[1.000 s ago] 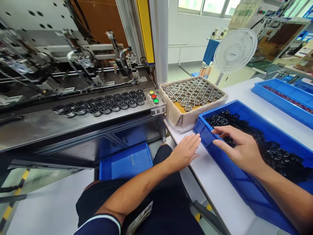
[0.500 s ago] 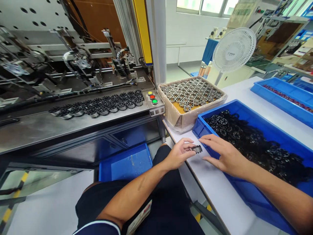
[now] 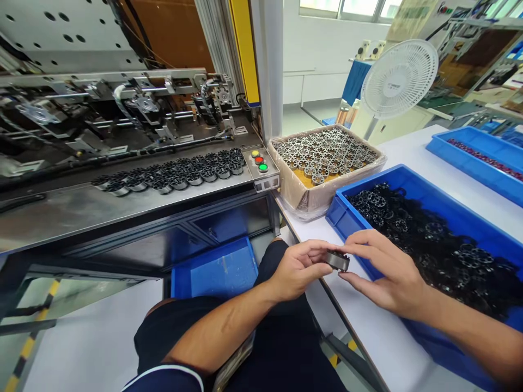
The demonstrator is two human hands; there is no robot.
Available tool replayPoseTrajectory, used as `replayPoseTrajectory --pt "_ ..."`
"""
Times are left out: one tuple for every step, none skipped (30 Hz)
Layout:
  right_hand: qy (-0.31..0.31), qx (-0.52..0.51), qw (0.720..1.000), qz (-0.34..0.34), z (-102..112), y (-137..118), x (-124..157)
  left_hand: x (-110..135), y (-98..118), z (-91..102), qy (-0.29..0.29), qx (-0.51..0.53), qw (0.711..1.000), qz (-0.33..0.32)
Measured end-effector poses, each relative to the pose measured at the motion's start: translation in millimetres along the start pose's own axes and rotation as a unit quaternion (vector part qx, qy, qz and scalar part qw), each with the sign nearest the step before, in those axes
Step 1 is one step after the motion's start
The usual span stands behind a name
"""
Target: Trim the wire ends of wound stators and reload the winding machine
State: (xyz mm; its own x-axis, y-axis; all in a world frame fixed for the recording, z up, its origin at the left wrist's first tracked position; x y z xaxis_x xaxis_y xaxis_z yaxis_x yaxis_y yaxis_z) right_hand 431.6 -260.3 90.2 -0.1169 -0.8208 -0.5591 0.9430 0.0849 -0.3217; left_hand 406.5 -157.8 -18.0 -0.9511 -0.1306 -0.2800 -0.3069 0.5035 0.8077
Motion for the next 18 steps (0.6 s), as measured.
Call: replayPoseTrajectory --pt "0.001 -0.003 1.0 0.001 1 0 -1 0 -3 -1.7 -0.005 0.026 1.0 0.012" --pt "0.003 -0.006 1.0 0.004 2 -1 -1 0 -6 -3.4 -0.009 0.044 0.999 0.023" --pt "0.004 -0.009 1.0 0.007 2 -2 -1 0 -8 -4.6 -0.012 0.058 0.998 0.031" --pt "0.003 -0.012 1.0 0.009 2 -2 -1 0 -10 -5.5 -0.013 0.067 0.997 0.037" --pt "0.002 -0.014 1.0 0.009 2 -3 -1 1 -12 -5.8 -0.012 0.072 0.997 0.041" --pt "0.0 -0.014 1.0 0.007 2 -3 0 1 -15 -5.6 -0.009 0.071 0.996 0.046" --pt "-0.002 -0.014 1.0 0.004 2 -3 0 1 -17 -4.9 -0.004 0.068 0.996 0.05" --pt "-0.002 -0.013 1.0 0.001 2 -3 0 2 -18 -4.0 0.0 0.062 0.997 0.054" --pt "-0.004 -0.013 1.0 -0.001 2 -2 0 2 -19 -3.1 0.003 0.056 0.997 0.057" --pt "-0.005 -0.014 1.0 -0.004 2 -2 0 2 -18 -2.4 0.003 0.049 0.997 0.055" --pt "-0.005 -0.015 1.0 -0.006 2 -2 0 1 -15 -2.0 0.002 0.042 0.998 0.049" --pt "-0.006 -0.017 1.0 -0.006 2 -2 1 1 -12 -1.8 -0.001 0.032 0.999 0.041" --pt "-0.007 -0.02 1.0 -0.005 2 -1 1 1 -8 -1.5 -0.003 0.017 0.999 0.033" --pt "-0.009 -0.024 1.0 -0.006 1 -1 1 1 -5 -1.3 -0.003 -0.005 1.0 0.025" --pt "-0.013 -0.027 1.0 -0.008 -1 0 2 2 -1 -1.4 -0.002 -0.035 0.999 0.02" --pt "-0.019 -0.028 0.999 -0.013 -3 1 4 3 2 -1.8 0.0 -0.071 0.997 0.017" --pt "-0.026 -0.026 0.999 -0.019 -6 3 6 4 4 -2.6 0.001 -0.112 0.994 0.014" --pt "-0.031 -0.02 0.999 -0.021 -9 5 8 6 8 -3.0 0.002 -0.156 0.988 0.007"
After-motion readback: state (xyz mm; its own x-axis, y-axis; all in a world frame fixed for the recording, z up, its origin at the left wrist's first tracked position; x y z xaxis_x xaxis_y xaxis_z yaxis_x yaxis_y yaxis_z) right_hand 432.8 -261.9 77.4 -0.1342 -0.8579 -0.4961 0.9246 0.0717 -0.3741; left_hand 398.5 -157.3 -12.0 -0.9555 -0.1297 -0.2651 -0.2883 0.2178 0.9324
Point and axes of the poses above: each hand's wrist, its own x-axis away from the middle knuckle, its own z-axis out of the back of the hand, y = z × x, the point moved 9 cm from there along -x, towards the middle knuckle, and after that the axes turned 1 degree about -y, right-handed, at the moved point
